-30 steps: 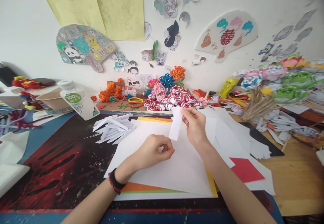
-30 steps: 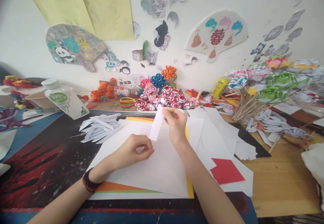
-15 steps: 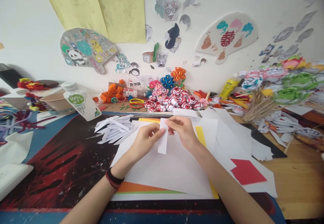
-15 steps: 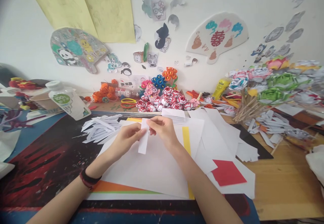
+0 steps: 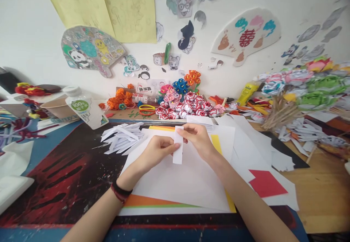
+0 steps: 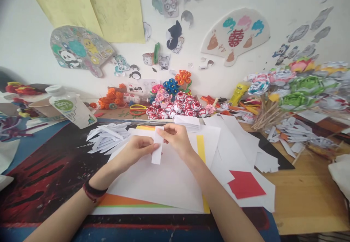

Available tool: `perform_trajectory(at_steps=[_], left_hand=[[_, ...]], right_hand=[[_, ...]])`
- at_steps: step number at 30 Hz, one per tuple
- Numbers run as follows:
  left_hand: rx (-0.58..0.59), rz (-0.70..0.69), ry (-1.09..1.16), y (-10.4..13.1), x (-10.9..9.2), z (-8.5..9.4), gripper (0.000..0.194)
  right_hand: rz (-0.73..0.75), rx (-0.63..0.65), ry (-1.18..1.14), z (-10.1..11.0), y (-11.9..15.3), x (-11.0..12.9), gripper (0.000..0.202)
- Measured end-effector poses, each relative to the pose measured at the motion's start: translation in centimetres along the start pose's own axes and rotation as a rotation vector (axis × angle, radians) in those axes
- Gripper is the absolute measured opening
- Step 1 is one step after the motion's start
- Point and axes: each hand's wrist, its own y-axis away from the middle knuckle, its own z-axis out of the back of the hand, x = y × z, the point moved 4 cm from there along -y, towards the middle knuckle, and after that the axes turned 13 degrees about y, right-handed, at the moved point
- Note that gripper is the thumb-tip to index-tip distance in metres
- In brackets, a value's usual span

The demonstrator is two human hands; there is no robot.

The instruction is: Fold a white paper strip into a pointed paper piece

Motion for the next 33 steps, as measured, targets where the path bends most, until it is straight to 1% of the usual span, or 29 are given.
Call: perform_trajectory(at_steps=[3,6,9,13,19,24,26,31,33], left_hand=[[-0.049,0.024,0.016,-0.03,0.56,0.11,0.044],[-0.068,0.035,0.044,-0.07,0.84,0.06,0.042],[-0.077,0.038,0.086,-0.05,0.73,-0.12,0.04],[-0.093,0.045,0.148,-0.02,0.67,-0.41,0.039],[-0.118,0.038,0.169,-0.02,0.86,-0.4,0.041],[-0.046,0.053,0.128,0.05,0.55,-0.23,0.038],[-0.038,0.052,0.108,0.07,0.46,-0.22,0.037],[-0.101,0.046,0.101,0.03,0.59,-0.35,0.039],[-0.111,0.042,0.091,0.01,0.64,-0.42,0.038]], right_hand=[[0.007,0.059,0.008,-0.25,0.03,0.05,0.033],[0.018,0.095,0.078,-0.38,0.02,-0.08,0.035],[0.025,0.074,0.13,-0.3,0.01,-0.2,0.036],[0.031,0.036,0.131,-0.34,0.13,-0.2,0.04],[0.046,0.008,0.159,-0.46,0.26,-0.11,0.042],[0.05,0.009,0.145,-0.24,0.21,0.15,0.039],[0.054,0.003,0.149,-0.16,0.21,0.26,0.039],[0.082,-0.028,0.201,-0.06,0.29,0.41,0.044],[0.09,-0.038,0.205,0.04,0.26,0.45,0.044]])
